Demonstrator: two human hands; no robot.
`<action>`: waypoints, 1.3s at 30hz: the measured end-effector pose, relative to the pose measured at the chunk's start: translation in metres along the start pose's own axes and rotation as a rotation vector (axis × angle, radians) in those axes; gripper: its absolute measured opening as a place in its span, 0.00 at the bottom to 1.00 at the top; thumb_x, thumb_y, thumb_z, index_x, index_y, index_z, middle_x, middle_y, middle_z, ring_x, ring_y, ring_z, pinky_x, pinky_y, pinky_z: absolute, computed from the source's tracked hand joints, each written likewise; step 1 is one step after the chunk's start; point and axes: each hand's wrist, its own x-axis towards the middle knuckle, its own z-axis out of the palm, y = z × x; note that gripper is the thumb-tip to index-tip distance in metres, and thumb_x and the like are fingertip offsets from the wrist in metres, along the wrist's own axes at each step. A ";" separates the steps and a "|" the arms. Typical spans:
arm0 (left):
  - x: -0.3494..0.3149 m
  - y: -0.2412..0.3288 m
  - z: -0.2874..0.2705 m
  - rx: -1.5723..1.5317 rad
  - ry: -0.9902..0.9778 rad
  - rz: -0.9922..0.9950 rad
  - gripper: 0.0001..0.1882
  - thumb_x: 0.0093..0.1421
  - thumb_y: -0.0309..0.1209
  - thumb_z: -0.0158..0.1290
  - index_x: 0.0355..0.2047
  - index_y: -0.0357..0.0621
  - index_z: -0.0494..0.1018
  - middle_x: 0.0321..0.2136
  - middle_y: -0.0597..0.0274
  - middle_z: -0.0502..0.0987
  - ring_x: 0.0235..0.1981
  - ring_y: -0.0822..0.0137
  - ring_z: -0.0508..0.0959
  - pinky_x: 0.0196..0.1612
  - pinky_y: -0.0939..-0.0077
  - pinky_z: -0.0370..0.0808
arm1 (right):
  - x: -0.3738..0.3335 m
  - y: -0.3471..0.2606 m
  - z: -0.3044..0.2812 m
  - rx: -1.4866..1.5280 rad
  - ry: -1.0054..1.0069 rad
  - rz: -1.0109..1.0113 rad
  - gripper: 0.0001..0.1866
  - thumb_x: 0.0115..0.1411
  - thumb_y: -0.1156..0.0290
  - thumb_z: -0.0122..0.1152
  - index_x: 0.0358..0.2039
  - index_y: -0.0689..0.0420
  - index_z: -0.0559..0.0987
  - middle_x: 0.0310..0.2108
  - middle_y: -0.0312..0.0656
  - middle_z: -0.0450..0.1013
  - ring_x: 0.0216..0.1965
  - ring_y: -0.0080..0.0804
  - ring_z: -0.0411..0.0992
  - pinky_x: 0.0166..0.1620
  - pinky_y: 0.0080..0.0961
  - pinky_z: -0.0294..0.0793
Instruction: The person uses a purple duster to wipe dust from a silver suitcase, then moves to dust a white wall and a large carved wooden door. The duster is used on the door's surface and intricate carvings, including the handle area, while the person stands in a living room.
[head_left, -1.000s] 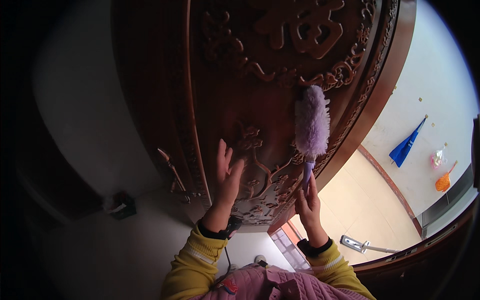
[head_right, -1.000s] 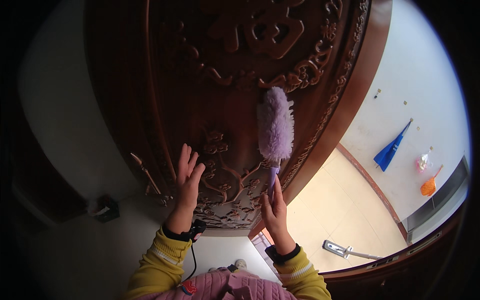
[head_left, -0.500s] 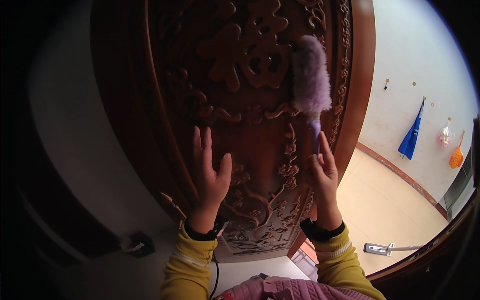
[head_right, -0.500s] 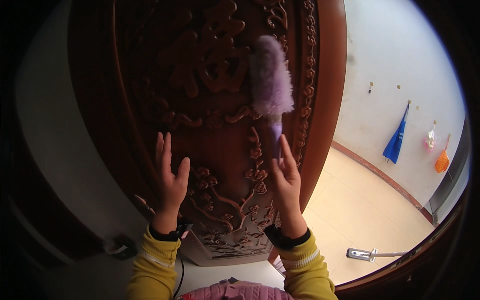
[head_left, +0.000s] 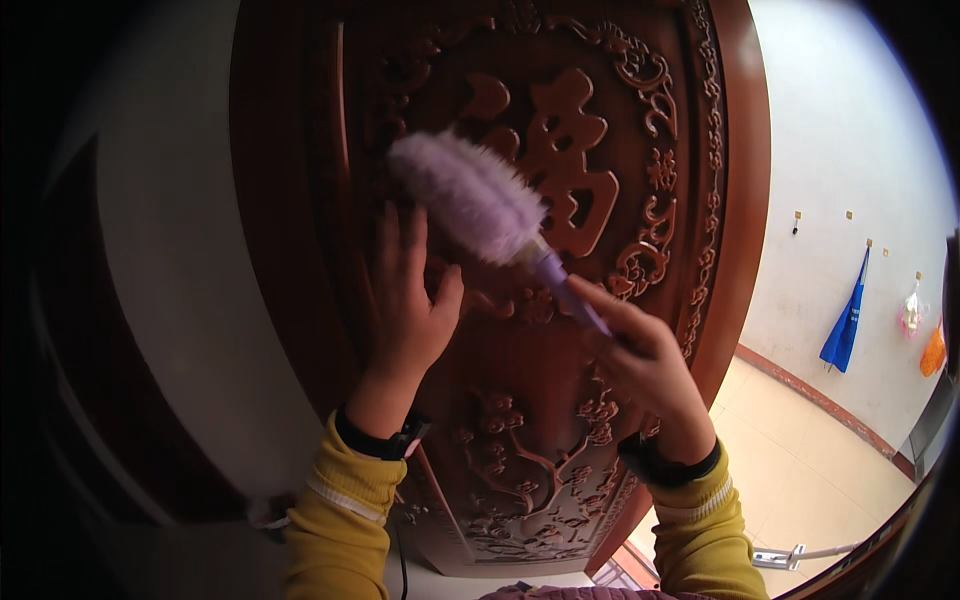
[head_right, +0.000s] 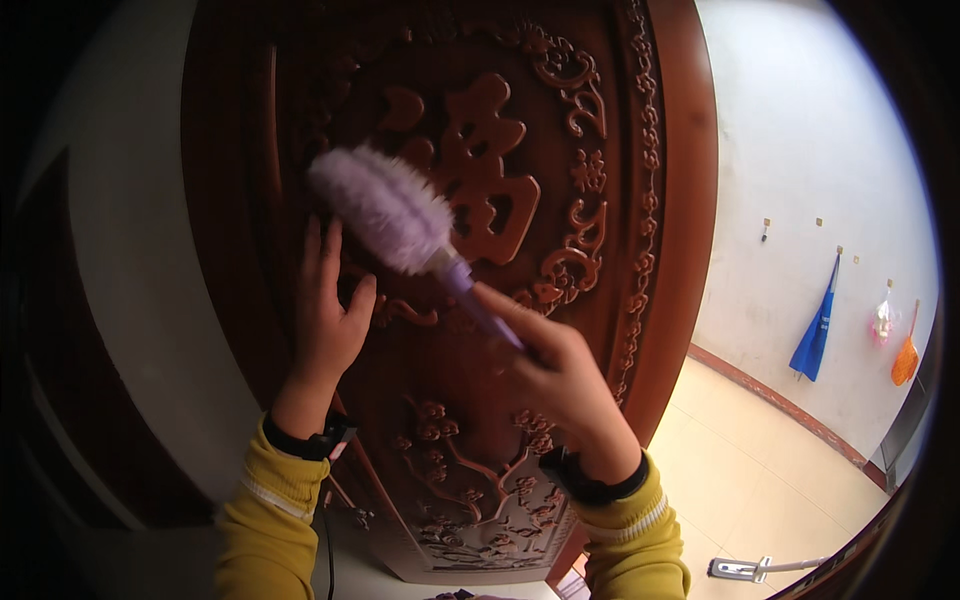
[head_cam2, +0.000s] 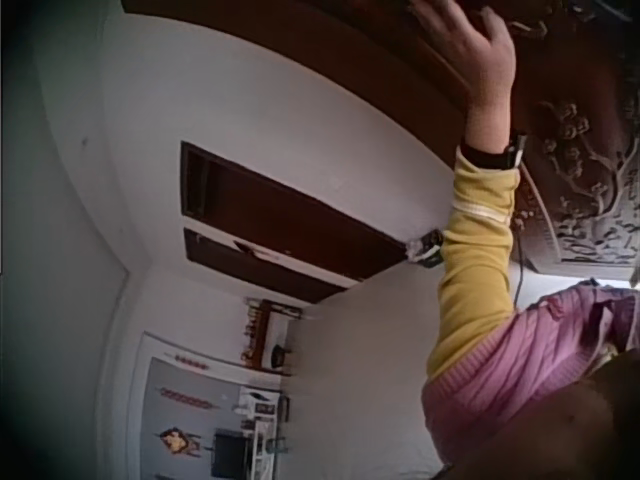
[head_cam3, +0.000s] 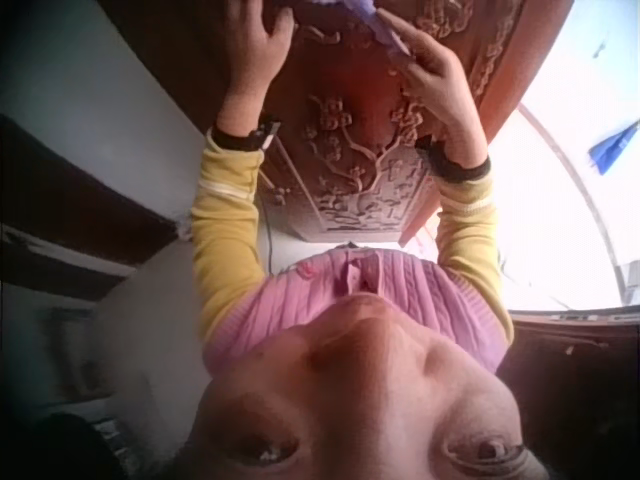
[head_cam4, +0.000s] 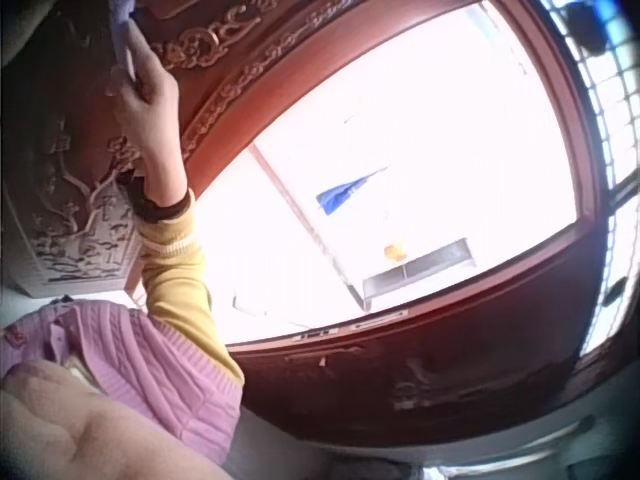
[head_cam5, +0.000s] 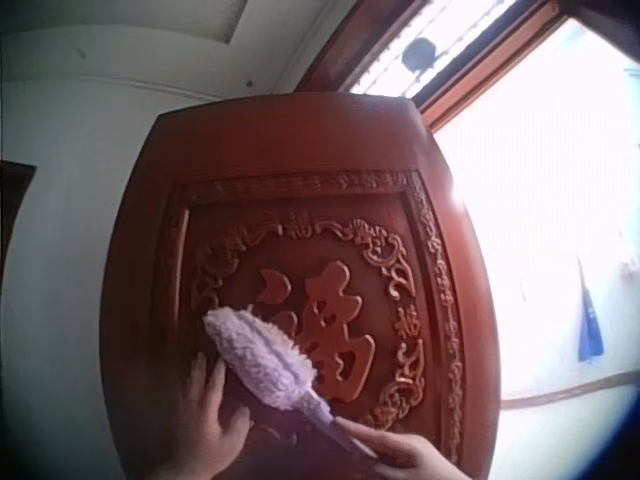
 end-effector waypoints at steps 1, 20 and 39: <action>0.006 -0.002 -0.003 0.005 -0.009 -0.017 0.37 0.64 0.30 0.56 0.71 0.44 0.56 0.70 0.35 0.54 0.70 0.38 0.59 0.68 0.53 0.63 | 0.008 -0.003 -0.010 0.062 0.104 -0.031 0.30 0.65 0.82 0.55 0.68 0.52 0.70 0.35 0.31 0.74 0.34 0.15 0.70 0.41 0.16 0.71; 0.001 -0.063 -0.042 0.049 0.105 -0.209 0.37 0.62 0.27 0.51 0.70 0.34 0.54 0.67 0.25 0.55 0.68 0.30 0.58 0.70 0.48 0.59 | 0.058 -0.026 0.035 -0.288 -0.206 -0.243 0.30 0.62 0.86 0.55 0.65 0.55 0.73 0.55 0.39 0.76 0.39 0.20 0.75 0.44 0.18 0.74; -0.005 0.032 0.016 0.066 -0.089 -0.032 0.33 0.71 0.38 0.50 0.73 0.44 0.54 0.72 0.30 0.48 0.73 0.36 0.51 0.71 0.49 0.53 | -0.035 0.052 -0.037 0.024 0.721 -0.130 0.32 0.64 0.88 0.48 0.69 0.59 0.66 0.57 0.41 0.73 0.37 0.18 0.71 0.42 0.15 0.71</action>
